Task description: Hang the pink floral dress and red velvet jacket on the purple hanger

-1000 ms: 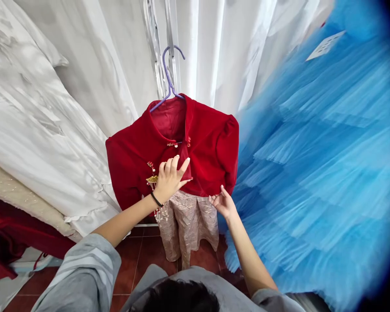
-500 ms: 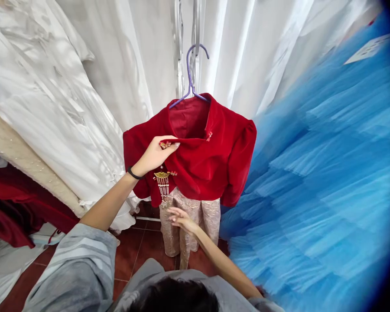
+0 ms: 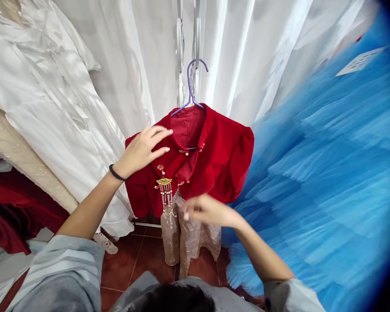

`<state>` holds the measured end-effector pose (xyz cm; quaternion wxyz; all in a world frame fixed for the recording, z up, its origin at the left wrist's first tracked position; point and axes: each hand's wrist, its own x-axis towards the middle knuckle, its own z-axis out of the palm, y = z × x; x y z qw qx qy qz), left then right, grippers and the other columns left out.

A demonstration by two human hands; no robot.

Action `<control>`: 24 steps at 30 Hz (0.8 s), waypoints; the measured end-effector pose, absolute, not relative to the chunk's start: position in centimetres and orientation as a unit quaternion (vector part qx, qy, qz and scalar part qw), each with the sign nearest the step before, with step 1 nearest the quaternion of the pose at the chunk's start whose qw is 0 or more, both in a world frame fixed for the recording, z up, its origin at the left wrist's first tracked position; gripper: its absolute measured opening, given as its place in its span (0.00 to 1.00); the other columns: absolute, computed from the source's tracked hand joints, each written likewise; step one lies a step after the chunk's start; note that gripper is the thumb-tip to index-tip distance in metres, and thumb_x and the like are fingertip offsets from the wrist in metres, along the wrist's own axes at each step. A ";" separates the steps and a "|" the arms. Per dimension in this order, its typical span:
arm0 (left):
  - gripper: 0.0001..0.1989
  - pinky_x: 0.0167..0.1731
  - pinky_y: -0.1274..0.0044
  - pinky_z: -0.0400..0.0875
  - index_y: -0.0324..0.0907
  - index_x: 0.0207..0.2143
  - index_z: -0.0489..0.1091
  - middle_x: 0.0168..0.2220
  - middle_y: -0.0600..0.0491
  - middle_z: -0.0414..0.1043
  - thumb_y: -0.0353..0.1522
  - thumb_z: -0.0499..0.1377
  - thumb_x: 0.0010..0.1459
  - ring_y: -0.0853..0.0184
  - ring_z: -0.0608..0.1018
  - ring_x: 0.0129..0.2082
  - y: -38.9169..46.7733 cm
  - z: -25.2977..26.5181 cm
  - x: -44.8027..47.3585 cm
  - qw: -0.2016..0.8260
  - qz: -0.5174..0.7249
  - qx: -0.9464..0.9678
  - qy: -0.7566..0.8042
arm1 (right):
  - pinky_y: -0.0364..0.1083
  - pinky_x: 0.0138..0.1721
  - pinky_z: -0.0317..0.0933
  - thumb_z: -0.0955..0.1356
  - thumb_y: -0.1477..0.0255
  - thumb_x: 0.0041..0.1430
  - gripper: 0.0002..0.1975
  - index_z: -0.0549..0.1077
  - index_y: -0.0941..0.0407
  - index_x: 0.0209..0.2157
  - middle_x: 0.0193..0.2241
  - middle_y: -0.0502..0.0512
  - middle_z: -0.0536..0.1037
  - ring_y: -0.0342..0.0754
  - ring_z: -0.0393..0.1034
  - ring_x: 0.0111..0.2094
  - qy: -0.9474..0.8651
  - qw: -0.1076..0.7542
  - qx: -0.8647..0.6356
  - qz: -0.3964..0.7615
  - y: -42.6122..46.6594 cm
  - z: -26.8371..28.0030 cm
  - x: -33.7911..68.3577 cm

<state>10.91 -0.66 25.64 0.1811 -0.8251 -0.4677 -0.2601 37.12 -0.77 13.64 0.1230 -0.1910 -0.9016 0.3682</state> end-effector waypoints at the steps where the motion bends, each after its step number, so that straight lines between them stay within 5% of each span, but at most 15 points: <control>1: 0.25 0.60 0.59 0.59 0.43 0.63 0.61 0.61 0.42 0.63 0.37 0.55 0.65 0.54 0.66 0.59 -0.1 26.4 11.0 0.227 -0.255 -0.815 -0.468 | 0.48 0.47 0.69 0.66 0.68 0.61 0.13 0.77 0.57 0.44 0.41 0.57 0.81 0.49 0.76 0.42 -0.895 0.254 -0.242 0.276 -0.1 16.1 37.8; 3: 0.28 0.60 0.55 0.57 0.44 0.65 0.57 0.66 0.41 0.55 0.34 0.56 0.63 0.50 0.62 0.62 1.5 27.4 11.4 0.275 -0.228 -0.813 -0.460 | 0.56 0.57 0.63 0.66 0.71 0.61 0.19 0.72 0.58 0.53 0.55 0.64 0.73 0.55 0.70 0.54 -0.832 0.438 -0.331 0.082 2.3 20.6 38.6; 5: 0.24 0.59 0.56 0.59 0.44 0.61 0.61 0.68 0.41 0.52 0.34 0.55 0.63 0.51 0.63 0.62 3.1 27.9 11.5 0.274 -0.212 -0.828 -0.442 | 0.60 0.62 0.56 0.69 0.72 0.58 0.26 0.67 0.59 0.58 0.62 0.65 0.65 0.58 0.62 0.60 -0.792 0.501 -0.347 -0.038 5.8 23.9 39.0; 8: 0.14 0.55 0.63 0.65 0.41 0.47 0.71 0.62 0.43 0.64 0.35 0.50 0.66 0.55 0.70 0.56 5.3 28.4 11.0 0.224 -0.259 -0.839 -0.422 | 0.54 0.58 0.60 0.68 0.74 0.58 0.24 0.68 0.60 0.57 0.57 0.61 0.71 0.52 0.68 0.55 -0.828 0.468 -0.305 -0.041 10.9 26.8 39.1; 13: 0.14 0.42 0.73 0.70 0.40 0.35 0.73 0.35 0.48 0.77 0.41 0.55 0.60 0.63 0.76 0.37 9.0 31.2 8.8 0.085 -0.422 -0.782 -0.451 | 0.42 0.44 0.61 0.60 0.75 0.62 0.17 0.76 0.67 0.44 0.37 0.54 0.81 0.37 0.72 0.39 -0.833 0.441 -0.334 0.005 15.0 29.6 38.7; 16: 0.13 0.29 0.75 0.68 0.40 0.25 0.75 0.22 0.52 0.72 0.41 0.63 0.50 0.67 0.72 0.24 11.3 32.3 7.5 -0.088 -0.326 -0.791 -0.511 | 0.41 0.38 0.62 0.58 0.68 0.64 0.21 0.77 0.68 0.36 0.29 0.51 0.79 0.34 0.71 0.29 -0.835 0.414 -0.361 0.036 15.8 30.5 38.4; 19: 0.13 0.25 0.75 0.68 0.41 0.21 0.75 0.19 0.50 0.71 0.41 0.68 0.41 0.65 0.73 0.22 12.1 31.8 6.8 -0.202 -0.214 -0.794 -0.532 | 0.41 0.35 0.62 0.56 0.65 0.68 0.26 0.76 0.69 0.30 0.25 0.53 0.77 0.34 0.66 0.23 -0.820 0.354 -0.443 0.074 15.4 30.2 38.9; 21: 0.16 0.30 0.73 0.71 0.40 0.27 0.77 0.25 0.47 0.75 0.45 0.63 0.49 0.62 0.76 0.28 11.1 31.0 7.0 -0.166 -0.277 -0.787 -0.526 | 0.44 0.44 0.62 0.56 0.66 0.69 0.25 0.76 0.70 0.36 0.34 0.60 0.79 0.38 0.70 0.32 -0.793 0.368 -0.483 0.046 13.7 28.9 39.4; 24: 0.22 0.47 0.66 0.71 0.41 0.41 0.76 0.41 0.44 0.76 0.45 0.50 0.62 0.59 0.76 0.43 8.0 29.4 8.6 0.055 -0.438 -0.742 -0.505 | 0.51 0.52 0.57 0.58 0.67 0.68 0.18 0.73 0.65 0.44 0.45 0.65 0.76 0.49 0.67 0.46 -0.726 0.480 -0.478 -0.116 8.9 24.6 39.1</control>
